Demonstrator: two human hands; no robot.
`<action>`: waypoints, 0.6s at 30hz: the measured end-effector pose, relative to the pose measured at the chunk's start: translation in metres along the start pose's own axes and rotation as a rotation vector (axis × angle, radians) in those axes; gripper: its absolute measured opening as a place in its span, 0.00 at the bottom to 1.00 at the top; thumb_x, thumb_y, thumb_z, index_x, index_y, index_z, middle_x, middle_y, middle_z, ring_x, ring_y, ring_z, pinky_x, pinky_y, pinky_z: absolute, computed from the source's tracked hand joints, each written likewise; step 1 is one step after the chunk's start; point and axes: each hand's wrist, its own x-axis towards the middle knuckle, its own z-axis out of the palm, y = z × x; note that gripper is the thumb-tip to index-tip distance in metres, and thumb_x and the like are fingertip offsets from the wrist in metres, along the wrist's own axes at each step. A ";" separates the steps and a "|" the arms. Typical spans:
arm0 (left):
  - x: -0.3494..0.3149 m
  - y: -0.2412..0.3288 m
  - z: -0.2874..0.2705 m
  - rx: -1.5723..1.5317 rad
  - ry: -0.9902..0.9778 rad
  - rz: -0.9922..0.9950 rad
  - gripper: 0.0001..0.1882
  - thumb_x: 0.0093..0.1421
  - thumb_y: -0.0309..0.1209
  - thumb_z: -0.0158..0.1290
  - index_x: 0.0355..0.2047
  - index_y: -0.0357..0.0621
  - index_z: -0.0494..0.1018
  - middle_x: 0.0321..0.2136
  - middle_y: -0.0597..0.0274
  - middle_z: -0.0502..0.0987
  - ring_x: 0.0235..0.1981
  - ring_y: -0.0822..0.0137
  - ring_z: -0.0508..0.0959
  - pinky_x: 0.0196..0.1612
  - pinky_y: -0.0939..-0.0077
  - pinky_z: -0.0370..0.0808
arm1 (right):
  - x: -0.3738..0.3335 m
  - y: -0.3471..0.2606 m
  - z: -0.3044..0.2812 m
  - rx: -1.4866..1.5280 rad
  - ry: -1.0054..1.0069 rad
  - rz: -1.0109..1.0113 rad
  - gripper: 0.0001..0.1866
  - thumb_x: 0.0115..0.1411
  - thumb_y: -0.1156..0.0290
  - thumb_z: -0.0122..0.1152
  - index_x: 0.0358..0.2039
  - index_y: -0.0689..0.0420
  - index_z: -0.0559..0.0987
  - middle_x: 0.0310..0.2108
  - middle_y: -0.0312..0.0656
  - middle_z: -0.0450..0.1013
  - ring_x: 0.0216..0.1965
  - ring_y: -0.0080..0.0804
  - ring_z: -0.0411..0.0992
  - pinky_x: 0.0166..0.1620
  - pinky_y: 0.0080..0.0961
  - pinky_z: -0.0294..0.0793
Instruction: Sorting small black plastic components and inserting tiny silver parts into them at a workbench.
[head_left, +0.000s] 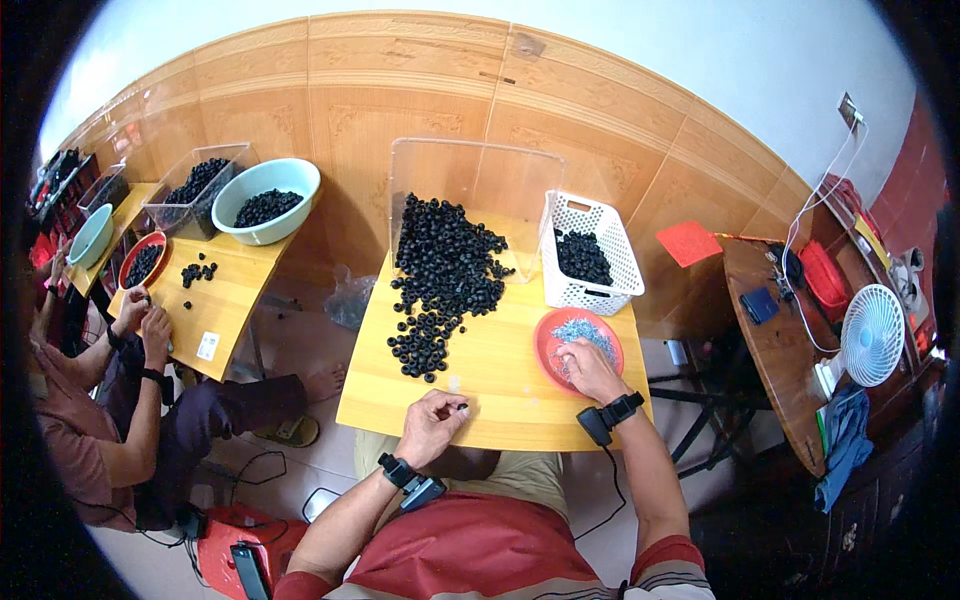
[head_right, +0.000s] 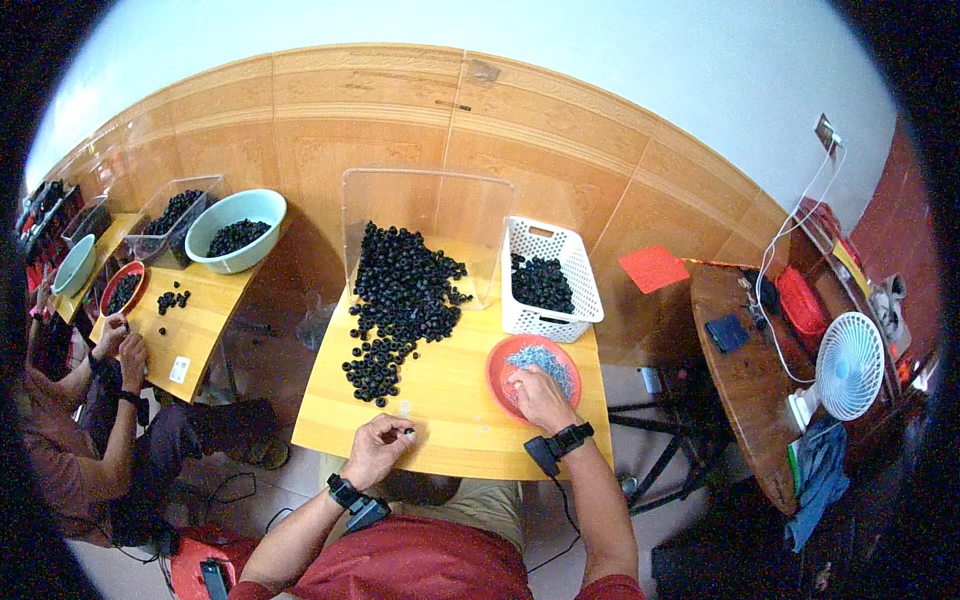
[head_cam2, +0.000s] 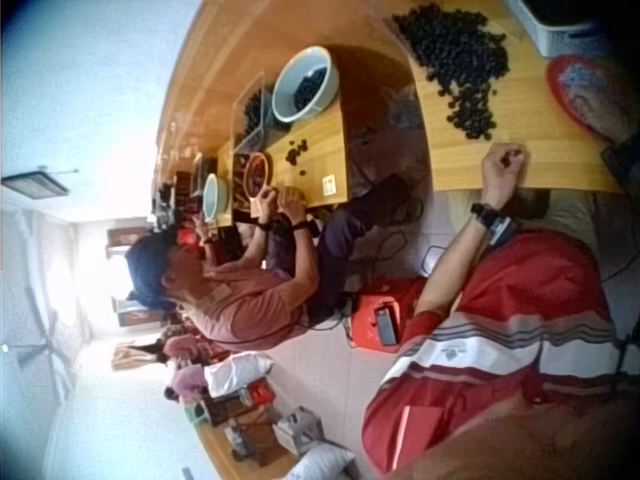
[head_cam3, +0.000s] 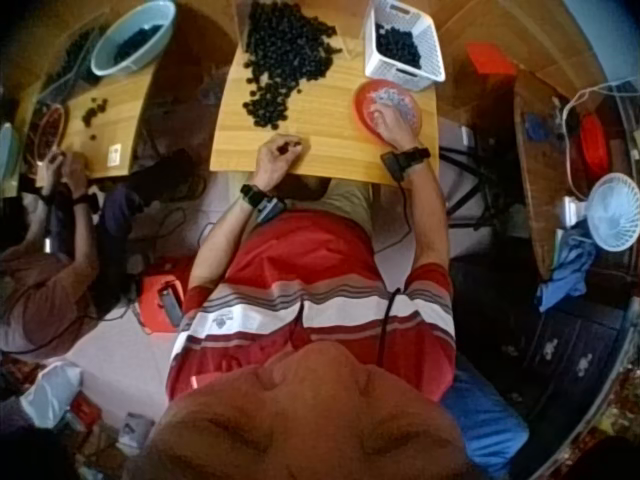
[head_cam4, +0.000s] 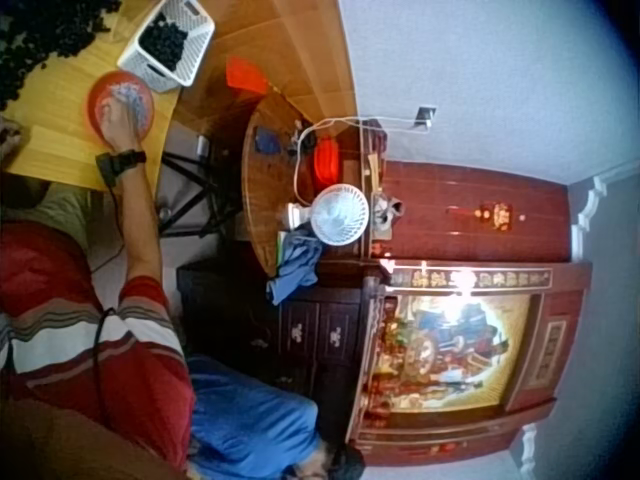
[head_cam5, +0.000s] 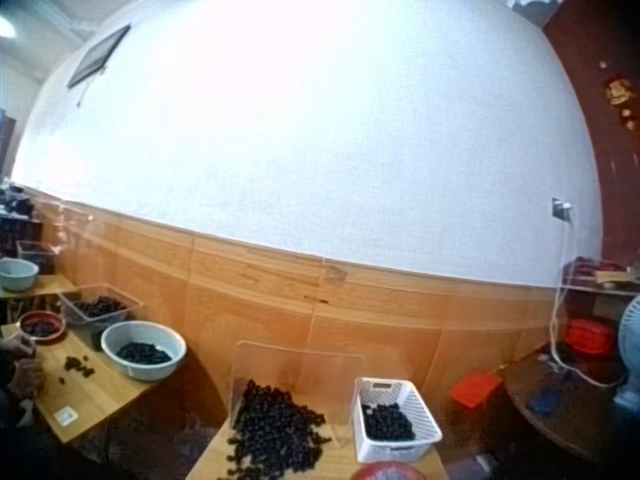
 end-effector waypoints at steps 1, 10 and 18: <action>0.000 0.000 0.000 -0.003 0.001 -0.001 0.10 0.57 0.27 0.61 0.39 0.39 0.80 0.29 0.62 0.76 0.29 0.73 0.75 0.35 0.80 0.74 | -0.001 0.001 0.000 0.034 0.021 -0.014 0.08 0.59 0.80 0.51 0.36 0.63 0.78 0.35 0.54 0.74 0.38 0.53 0.74 0.44 0.43 0.73; 0.002 -0.005 0.001 -0.022 0.014 0.011 0.10 0.56 0.26 0.62 0.39 0.38 0.80 0.29 0.63 0.76 0.29 0.74 0.74 0.35 0.80 0.73 | -0.009 0.002 -0.001 0.210 0.041 0.137 0.07 0.61 0.77 0.51 0.38 0.63 0.76 0.36 0.52 0.73 0.40 0.49 0.73 0.44 0.40 0.74; 0.004 0.017 0.019 -0.104 -0.038 0.002 0.10 0.58 0.25 0.61 0.40 0.36 0.79 0.29 0.65 0.76 0.30 0.76 0.74 0.35 0.82 0.72 | -0.012 -0.048 0.001 0.959 0.056 0.329 0.10 0.66 0.75 0.51 0.47 0.62 0.72 0.29 0.33 0.69 0.22 0.17 0.66 0.23 0.18 0.72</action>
